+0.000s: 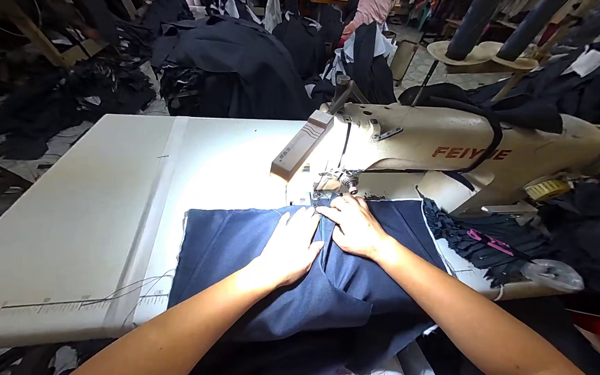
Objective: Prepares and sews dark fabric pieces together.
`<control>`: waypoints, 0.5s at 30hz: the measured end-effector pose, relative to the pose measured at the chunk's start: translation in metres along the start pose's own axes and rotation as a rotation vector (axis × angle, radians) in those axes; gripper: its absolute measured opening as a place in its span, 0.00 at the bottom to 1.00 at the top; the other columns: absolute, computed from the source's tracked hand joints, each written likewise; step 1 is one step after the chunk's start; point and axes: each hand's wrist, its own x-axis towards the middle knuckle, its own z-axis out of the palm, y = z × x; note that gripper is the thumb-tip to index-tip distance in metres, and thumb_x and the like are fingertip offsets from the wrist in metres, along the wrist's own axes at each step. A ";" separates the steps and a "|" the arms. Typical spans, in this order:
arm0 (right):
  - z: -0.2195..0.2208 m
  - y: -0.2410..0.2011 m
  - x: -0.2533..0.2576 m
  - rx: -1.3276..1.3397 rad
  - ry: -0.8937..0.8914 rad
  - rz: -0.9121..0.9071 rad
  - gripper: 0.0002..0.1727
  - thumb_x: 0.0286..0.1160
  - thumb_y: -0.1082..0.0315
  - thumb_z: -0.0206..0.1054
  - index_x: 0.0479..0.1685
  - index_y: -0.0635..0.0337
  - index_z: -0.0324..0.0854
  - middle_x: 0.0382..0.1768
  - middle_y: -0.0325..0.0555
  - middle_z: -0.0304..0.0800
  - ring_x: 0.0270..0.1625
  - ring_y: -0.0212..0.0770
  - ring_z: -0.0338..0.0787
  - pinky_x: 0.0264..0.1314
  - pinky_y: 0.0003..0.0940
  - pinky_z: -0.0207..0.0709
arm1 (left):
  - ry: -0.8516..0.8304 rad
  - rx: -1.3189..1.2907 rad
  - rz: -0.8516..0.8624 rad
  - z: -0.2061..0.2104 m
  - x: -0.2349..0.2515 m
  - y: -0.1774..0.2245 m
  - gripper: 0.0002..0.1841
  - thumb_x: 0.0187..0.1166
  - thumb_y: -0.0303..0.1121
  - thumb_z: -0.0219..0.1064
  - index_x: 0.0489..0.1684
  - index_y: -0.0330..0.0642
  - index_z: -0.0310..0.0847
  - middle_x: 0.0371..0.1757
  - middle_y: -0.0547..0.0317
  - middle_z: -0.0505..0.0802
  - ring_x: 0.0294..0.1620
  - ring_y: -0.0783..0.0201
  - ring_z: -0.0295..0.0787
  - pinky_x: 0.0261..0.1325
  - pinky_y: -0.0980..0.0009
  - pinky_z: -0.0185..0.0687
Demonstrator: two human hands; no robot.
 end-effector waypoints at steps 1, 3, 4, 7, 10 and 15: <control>0.001 0.001 0.000 0.009 0.019 -0.009 0.28 0.69 0.63 0.53 0.69 0.44 0.88 0.52 0.49 0.89 0.64 0.54 0.83 0.64 0.59 0.70 | -0.004 0.000 -0.006 -0.001 0.000 0.000 0.35 0.93 0.52 0.38 0.94 0.40 0.54 0.95 0.48 0.60 0.97 0.54 0.46 0.94 0.43 0.35; 0.004 0.004 0.000 0.023 0.057 -0.017 0.27 0.69 0.62 0.54 0.67 0.48 0.89 0.53 0.49 0.90 0.66 0.54 0.84 0.67 0.60 0.71 | -0.018 0.003 -0.016 -0.002 0.002 0.000 0.35 0.93 0.53 0.37 0.94 0.40 0.52 0.95 0.48 0.59 0.97 0.54 0.45 0.94 0.43 0.34; 0.005 0.005 0.001 0.027 0.070 -0.016 0.27 0.68 0.62 0.55 0.65 0.50 0.89 0.54 0.50 0.91 0.67 0.54 0.85 0.68 0.60 0.72 | -0.015 0.002 -0.014 -0.003 0.003 0.000 0.35 0.93 0.52 0.38 0.94 0.40 0.53 0.95 0.48 0.59 0.97 0.53 0.45 0.94 0.43 0.34; 0.004 0.009 0.005 0.039 0.075 -0.015 0.26 0.66 0.63 0.57 0.63 0.54 0.89 0.54 0.52 0.92 0.68 0.55 0.85 0.68 0.60 0.72 | -0.019 0.013 -0.014 -0.006 0.006 -0.001 0.35 0.93 0.52 0.38 0.94 0.40 0.54 0.95 0.47 0.59 0.97 0.54 0.45 0.94 0.43 0.33; 0.004 0.013 0.009 0.069 0.104 -0.016 0.25 0.66 0.63 0.59 0.62 0.59 0.89 0.55 0.55 0.92 0.67 0.58 0.86 0.69 0.61 0.73 | -0.021 0.019 -0.028 -0.008 0.011 -0.002 0.34 0.93 0.51 0.39 0.93 0.39 0.56 0.95 0.48 0.60 0.97 0.54 0.44 0.94 0.43 0.32; 0.008 0.018 0.012 0.117 0.161 -0.032 0.23 0.65 0.67 0.60 0.60 0.64 0.89 0.55 0.59 0.92 0.66 0.58 0.88 0.72 0.58 0.75 | -0.047 0.004 -0.028 -0.013 0.015 -0.004 0.33 0.93 0.52 0.43 0.91 0.39 0.58 0.94 0.47 0.60 0.97 0.53 0.44 0.94 0.42 0.33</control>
